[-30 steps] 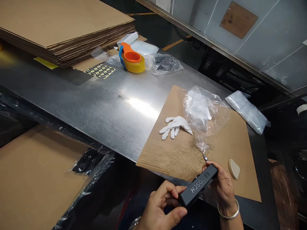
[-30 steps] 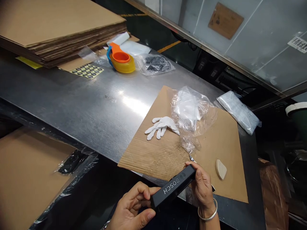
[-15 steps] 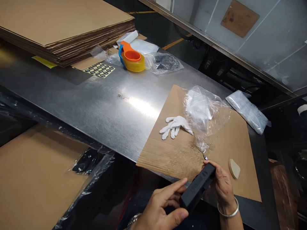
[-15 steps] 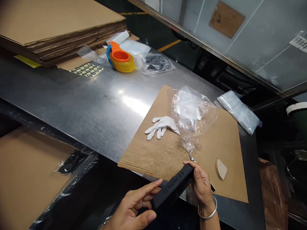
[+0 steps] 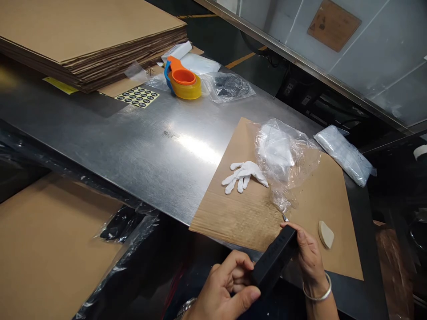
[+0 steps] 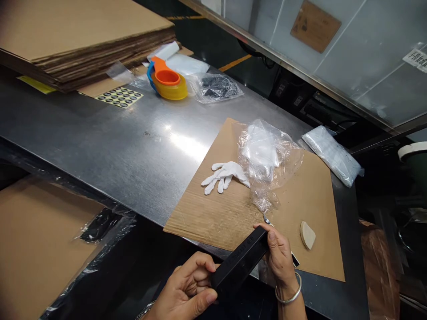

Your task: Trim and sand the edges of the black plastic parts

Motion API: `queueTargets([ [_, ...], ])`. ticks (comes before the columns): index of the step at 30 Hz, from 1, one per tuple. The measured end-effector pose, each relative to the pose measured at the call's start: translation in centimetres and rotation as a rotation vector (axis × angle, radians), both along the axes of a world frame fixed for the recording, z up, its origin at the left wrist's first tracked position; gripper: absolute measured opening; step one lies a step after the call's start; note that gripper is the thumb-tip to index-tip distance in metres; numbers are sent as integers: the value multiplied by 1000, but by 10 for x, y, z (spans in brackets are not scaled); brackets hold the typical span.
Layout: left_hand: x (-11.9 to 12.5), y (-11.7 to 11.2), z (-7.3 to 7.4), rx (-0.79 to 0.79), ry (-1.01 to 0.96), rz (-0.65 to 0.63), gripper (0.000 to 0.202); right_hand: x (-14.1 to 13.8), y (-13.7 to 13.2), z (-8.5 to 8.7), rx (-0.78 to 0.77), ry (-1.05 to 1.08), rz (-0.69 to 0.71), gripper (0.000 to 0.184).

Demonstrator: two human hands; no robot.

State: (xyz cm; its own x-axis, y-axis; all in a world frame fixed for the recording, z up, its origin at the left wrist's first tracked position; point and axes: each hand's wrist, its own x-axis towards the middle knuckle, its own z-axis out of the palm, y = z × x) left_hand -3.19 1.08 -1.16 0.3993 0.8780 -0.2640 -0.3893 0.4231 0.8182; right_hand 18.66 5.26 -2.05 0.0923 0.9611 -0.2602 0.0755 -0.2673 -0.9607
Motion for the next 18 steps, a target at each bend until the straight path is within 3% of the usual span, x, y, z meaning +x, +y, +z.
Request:
queueTargets([
  [6, -3, 4, 0, 116, -11, -123, 36, -2, 2, 3, 5, -6, 14, 38],
  [10, -4, 1, 4, 97, 83, -67, 24, -2, 1, 3, 4, -10, 33, 37],
  [14, -1, -3, 5, 73, 63, 13, 25, -1, 0, 3, 11, -8, 45, 36],
  [18, 0, -2, 2, 118, 12, -42, 32, -1, -1, 3, 17, -1, 53, 35],
])
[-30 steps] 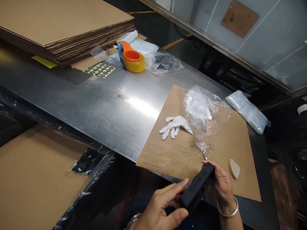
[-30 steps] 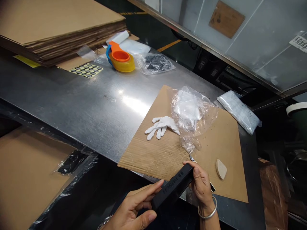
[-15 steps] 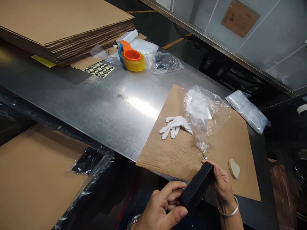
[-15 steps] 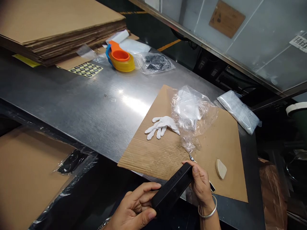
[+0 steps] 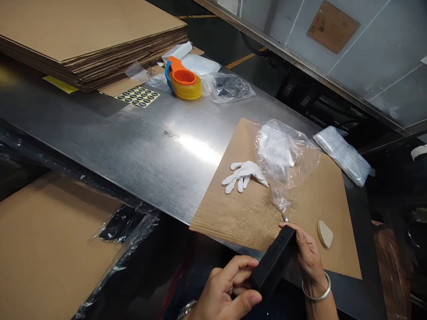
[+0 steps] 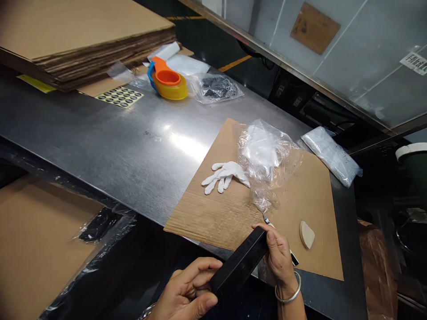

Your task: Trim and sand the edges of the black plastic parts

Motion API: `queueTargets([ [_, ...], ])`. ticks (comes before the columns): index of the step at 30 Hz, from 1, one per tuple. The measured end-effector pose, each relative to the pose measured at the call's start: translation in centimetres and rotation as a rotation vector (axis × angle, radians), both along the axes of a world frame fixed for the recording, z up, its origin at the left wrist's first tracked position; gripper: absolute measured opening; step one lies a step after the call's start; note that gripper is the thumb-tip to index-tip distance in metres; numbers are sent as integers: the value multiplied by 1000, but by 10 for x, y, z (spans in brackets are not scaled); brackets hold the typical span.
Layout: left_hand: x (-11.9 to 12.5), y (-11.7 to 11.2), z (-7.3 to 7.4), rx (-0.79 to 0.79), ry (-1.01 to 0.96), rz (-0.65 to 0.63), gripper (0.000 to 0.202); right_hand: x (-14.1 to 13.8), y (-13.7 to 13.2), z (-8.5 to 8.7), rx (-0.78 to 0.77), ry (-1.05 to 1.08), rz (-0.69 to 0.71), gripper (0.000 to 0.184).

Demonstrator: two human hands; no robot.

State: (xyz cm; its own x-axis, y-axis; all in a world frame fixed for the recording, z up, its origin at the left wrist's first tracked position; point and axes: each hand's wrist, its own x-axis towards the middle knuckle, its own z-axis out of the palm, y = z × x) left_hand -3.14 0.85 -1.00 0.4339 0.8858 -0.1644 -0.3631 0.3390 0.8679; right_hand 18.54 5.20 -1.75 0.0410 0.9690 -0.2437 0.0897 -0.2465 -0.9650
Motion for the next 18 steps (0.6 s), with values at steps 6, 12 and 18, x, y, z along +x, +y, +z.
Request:
queueTargets([
  [6, 1, -6, 0, -89, -6, 90, 24, 2, -1, -5, 3, 13, 5, 35],
  [12, 8, -9, 0, -165, -18, 243, 31, 2, -9, -10, 51, 46, -32, 31],
  [18, 7, -2, -6, -222, -1, 427, 34, -9, -43, -10, 176, 6, 92, 33],
])
